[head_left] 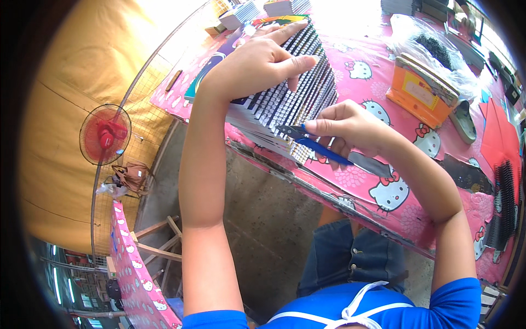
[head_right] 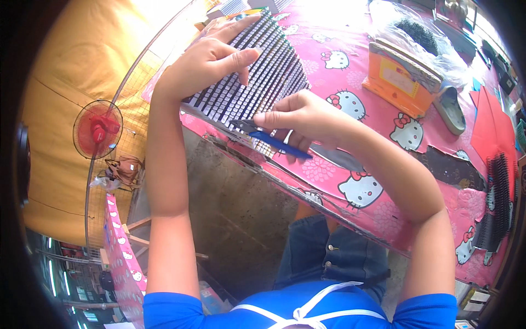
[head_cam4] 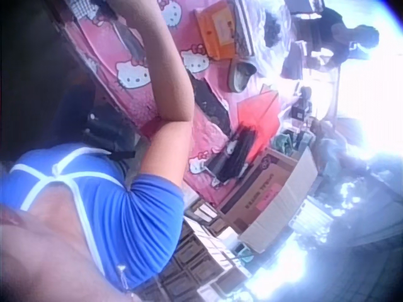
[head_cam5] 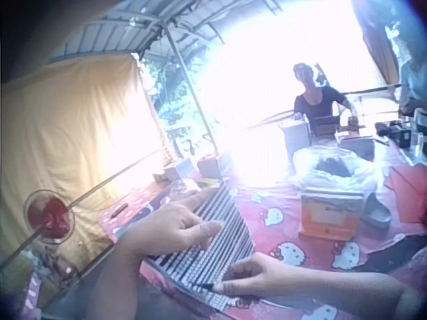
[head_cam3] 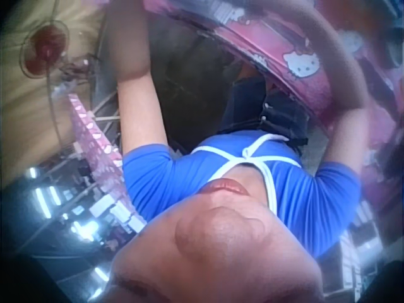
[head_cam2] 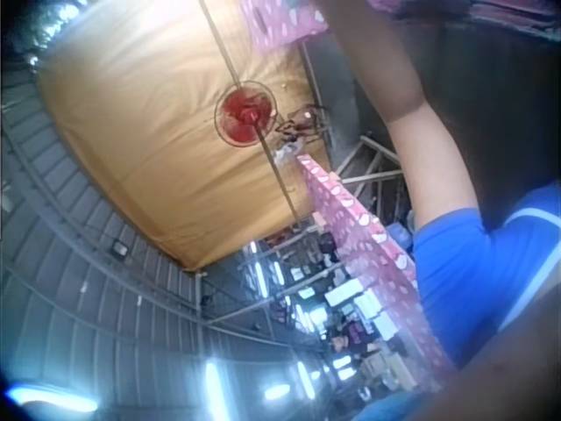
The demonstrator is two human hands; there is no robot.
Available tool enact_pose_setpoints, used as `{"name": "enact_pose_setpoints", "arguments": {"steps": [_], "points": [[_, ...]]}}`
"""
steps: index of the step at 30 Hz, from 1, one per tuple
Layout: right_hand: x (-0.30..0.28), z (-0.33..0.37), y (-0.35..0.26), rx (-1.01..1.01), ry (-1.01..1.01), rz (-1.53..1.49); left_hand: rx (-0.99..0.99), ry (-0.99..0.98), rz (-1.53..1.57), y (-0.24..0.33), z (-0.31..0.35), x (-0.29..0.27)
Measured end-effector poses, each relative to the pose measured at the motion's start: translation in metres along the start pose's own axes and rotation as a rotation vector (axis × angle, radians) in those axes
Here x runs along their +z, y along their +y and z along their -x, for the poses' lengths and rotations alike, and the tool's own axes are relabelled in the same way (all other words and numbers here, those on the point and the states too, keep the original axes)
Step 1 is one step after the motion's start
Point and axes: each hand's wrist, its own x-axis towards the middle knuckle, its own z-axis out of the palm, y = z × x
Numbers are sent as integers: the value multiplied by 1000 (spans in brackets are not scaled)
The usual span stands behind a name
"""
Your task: The person cuts the excess spiral wire from the top of a stack of notebooks using a pair of shears and then moves the stack to the side.
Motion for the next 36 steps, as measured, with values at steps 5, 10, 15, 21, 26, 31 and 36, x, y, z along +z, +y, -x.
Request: {"name": "enact_pose_setpoints", "arguments": {"steps": [5,10,15,21,26,31,36], "points": [[15,6,10,-263,269,418,-13,-7,52,3,2,-1],[18,7,16,-937,616,1022,9,0,9,-2,1,1],[2,-1,4,-110,88,254,22,-4,25,0,-2,1],[9,5,7,-203,156,374,9,8,17,-4,3,2],[7,12,28,-732,471,936,-3,21,44,1,3,1],[2,6,15,-491,317,733,15,20,63,-2,0,3],[-8,1,-10,157,42,78,0,57,45,-5,2,4]]}}
